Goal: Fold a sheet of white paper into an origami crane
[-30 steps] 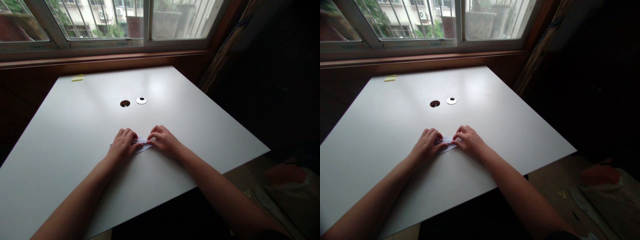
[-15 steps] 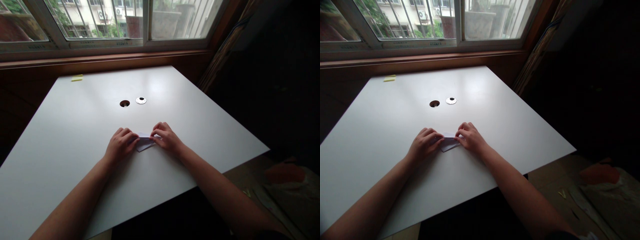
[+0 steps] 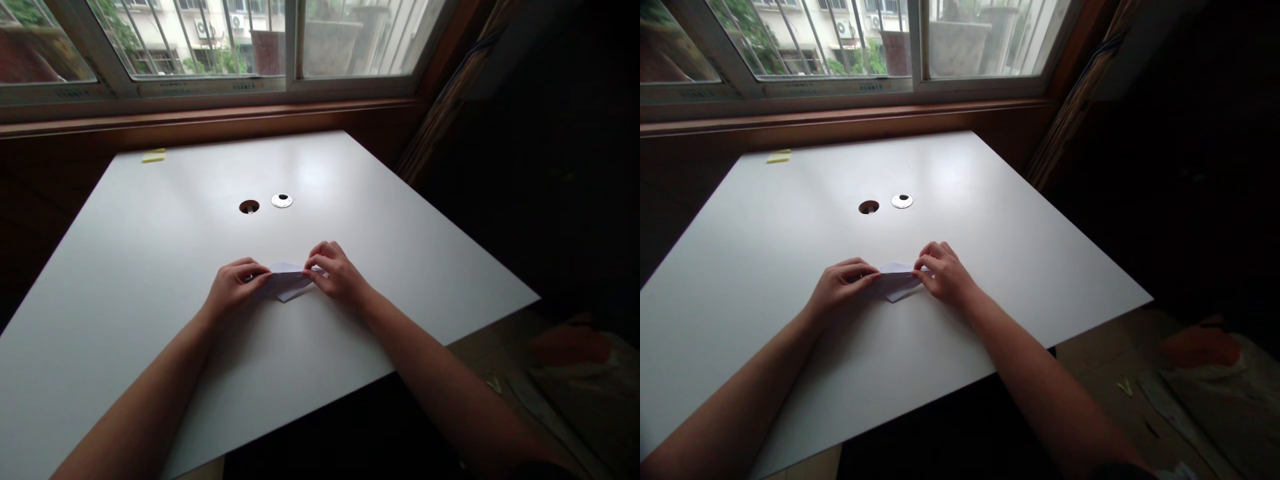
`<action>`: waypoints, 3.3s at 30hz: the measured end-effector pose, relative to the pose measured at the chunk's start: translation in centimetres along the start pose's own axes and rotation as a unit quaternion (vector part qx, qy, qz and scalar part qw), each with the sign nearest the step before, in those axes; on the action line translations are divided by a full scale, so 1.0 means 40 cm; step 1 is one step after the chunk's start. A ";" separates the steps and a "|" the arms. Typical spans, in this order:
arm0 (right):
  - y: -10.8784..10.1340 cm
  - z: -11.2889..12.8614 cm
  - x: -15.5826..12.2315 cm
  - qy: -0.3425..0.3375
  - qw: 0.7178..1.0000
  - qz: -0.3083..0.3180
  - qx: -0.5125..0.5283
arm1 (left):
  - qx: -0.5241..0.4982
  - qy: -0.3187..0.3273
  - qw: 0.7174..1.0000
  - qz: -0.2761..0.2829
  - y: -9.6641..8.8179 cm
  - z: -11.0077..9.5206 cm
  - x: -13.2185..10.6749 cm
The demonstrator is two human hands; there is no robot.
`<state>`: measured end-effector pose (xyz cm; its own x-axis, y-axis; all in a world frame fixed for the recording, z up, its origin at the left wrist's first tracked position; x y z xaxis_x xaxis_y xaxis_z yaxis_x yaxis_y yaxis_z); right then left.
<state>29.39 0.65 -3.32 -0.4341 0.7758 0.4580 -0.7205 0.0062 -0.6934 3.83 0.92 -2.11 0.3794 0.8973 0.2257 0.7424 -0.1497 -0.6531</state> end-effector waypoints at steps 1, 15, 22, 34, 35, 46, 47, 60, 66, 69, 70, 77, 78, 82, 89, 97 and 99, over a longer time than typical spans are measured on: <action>0.001 0.000 0.000 -0.003 1.000 0.001 0.003 | -0.004 -0.003 1.000 0.004 0.000 0.000 0.000; 0.007 -0.013 -0.002 0.050 0.998 -0.015 0.028 | 0.141 0.083 0.975 -0.149 0.011 0.002 -0.008; 0.012 -0.010 -0.003 0.058 0.998 0.006 -0.020 | 0.197 0.132 0.964 -0.121 0.024 0.007 -0.005; 0.019 0.008 0.005 0.051 0.996 0.046 -0.054 | 0.275 0.221 0.935 0.031 0.044 0.018 -0.005; 0.018 0.010 0.006 0.044 0.996 0.053 -0.049 | 0.281 0.218 0.934 0.033 0.044 0.016 -0.004; 0.019 0.004 0.004 0.012 0.997 0.073 -0.005 | 0.304 0.187 0.933 0.040 0.042 0.003 -0.003; 0.020 0.002 0.003 0.009 0.997 0.074 -0.010 | 0.301 0.186 0.935 0.039 0.042 0.005 -0.002; 0.028 -0.004 -0.001 -0.053 0.993 0.084 -0.061 | 0.324 0.218 0.920 0.018 0.041 0.007 -0.002; 0.034 -0.007 -0.005 -0.088 0.988 0.098 -0.078 | 0.316 0.265 0.910 0.039 0.044 0.013 0.001; 0.032 -0.006 -0.007 -0.096 0.986 0.105 -0.084 | 0.306 0.258 0.915 0.046 0.042 0.019 -0.001; 0.030 -0.005 -0.007 -0.096 0.986 0.106 -0.085 | 0.303 0.249 0.919 0.044 0.041 0.021 -0.002; 0.023 0.002 -0.010 -0.103 0.985 0.103 -0.089 | 0.296 0.225 0.928 0.027 0.031 0.034 0.000; 0.023 0.002 -0.010 -0.104 0.985 0.101 -0.089 | 0.298 0.224 0.928 0.021 0.029 0.035 0.000; 0.026 -0.001 -0.011 -0.105 0.986 0.091 -0.089 | 0.304 0.212 0.929 -0.001 0.023 0.036 0.001; 0.026 -0.001 -0.011 -0.101 0.986 0.090 -0.093 | 0.311 0.111 0.943 -0.052 0.015 0.034 -0.003; 0.024 -0.001 -0.014 -0.086 0.989 0.081 -0.093 | 0.234 0.083 0.967 -0.063 0.016 0.057 0.001; 0.021 0.002 -0.013 -0.081 0.990 0.073 -0.089 | 0.206 0.087 0.972 -0.071 0.015 0.055 0.004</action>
<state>28.95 0.19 -4.09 -0.6181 0.6655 0.4183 -0.5424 0.0240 -0.8398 3.12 1.91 -4.06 0.4041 0.8075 0.4298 0.5230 0.1815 -0.8328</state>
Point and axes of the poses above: each hand's wrist, its own x-axis towards the middle knuckle, its own y-axis out of the palm, z = x × y, the point moved 1 cm from there along x, towards the middle knuckle, and after that the axes turned 5 degrees about x, right-handed, at the moved point
